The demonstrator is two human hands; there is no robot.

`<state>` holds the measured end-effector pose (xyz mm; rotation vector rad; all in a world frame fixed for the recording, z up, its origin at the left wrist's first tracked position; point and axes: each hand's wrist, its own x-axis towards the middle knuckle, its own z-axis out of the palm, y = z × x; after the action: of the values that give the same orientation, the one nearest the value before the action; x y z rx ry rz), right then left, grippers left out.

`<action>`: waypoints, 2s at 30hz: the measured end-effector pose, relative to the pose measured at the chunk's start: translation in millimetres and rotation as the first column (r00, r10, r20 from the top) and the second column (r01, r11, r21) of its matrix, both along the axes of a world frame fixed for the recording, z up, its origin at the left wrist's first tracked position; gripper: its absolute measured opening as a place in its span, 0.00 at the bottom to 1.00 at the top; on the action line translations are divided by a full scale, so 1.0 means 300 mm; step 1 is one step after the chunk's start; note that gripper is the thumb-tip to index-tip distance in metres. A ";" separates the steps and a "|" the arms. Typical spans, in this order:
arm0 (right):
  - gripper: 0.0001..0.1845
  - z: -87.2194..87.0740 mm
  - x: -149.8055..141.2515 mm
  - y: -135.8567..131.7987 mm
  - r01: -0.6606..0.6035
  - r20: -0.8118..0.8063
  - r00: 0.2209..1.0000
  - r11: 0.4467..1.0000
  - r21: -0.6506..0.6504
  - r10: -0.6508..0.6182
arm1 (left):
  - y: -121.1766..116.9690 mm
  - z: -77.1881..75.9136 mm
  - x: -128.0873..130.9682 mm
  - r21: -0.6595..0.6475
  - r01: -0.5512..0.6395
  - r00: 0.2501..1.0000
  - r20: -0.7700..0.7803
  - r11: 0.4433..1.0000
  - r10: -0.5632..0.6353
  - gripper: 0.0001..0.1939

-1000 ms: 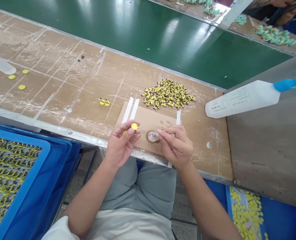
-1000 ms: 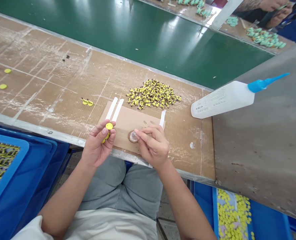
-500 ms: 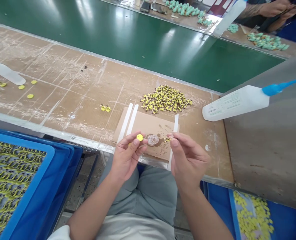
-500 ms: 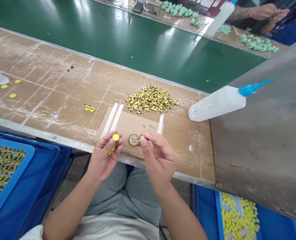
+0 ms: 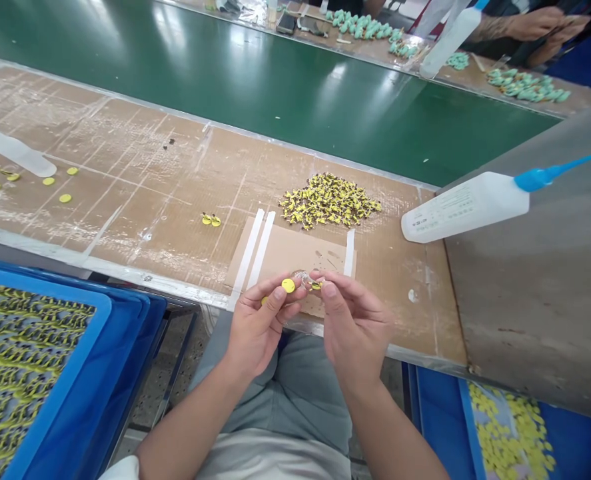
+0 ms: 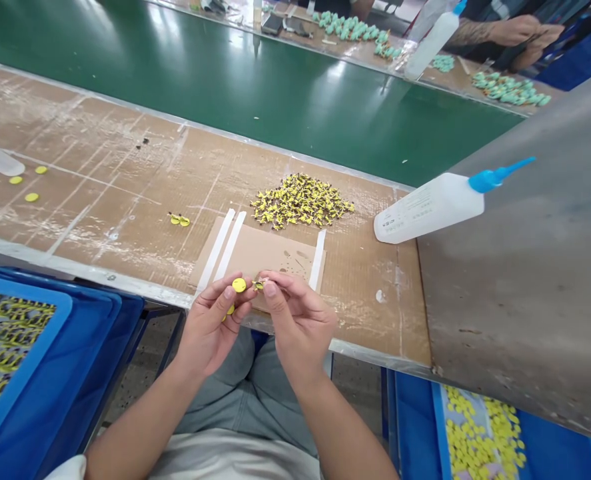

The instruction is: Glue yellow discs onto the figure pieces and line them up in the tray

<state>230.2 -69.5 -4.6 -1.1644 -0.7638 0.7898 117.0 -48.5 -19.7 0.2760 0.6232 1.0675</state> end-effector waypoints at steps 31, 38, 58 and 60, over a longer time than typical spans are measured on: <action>0.24 -0.095 0.179 0.031 -0.181 0.905 0.425 0.981 0.070 0.014 | 0.037 -0.005 -0.030 -0.062 -0.058 0.997 -0.057 0.996 0.055 0.10; 0.13 -0.079 0.157 0.031 -0.007 0.698 0.713 0.995 0.096 -0.062 | 0.036 -0.006 -0.034 -0.052 -0.055 0.995 -0.085 0.997 0.051 0.12; 0.11 0.016 -0.010 -0.023 0.050 0.327 0.943 0.997 0.060 -0.067 | -0.011 0.005 0.013 -0.042 0.017 0.997 -0.077 0.999 -0.020 0.12; 0.12 0.017 -0.009 -0.021 0.042 0.367 0.928 0.997 0.071 -0.066 | -0.011 0.005 0.013 -0.051 0.015 0.996 -0.082 0.999 -0.020 0.12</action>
<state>227.4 -75.8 0.4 -1.2895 -1.0548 0.5001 120.8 -51.9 -18.3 0.2825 0.7192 1.0261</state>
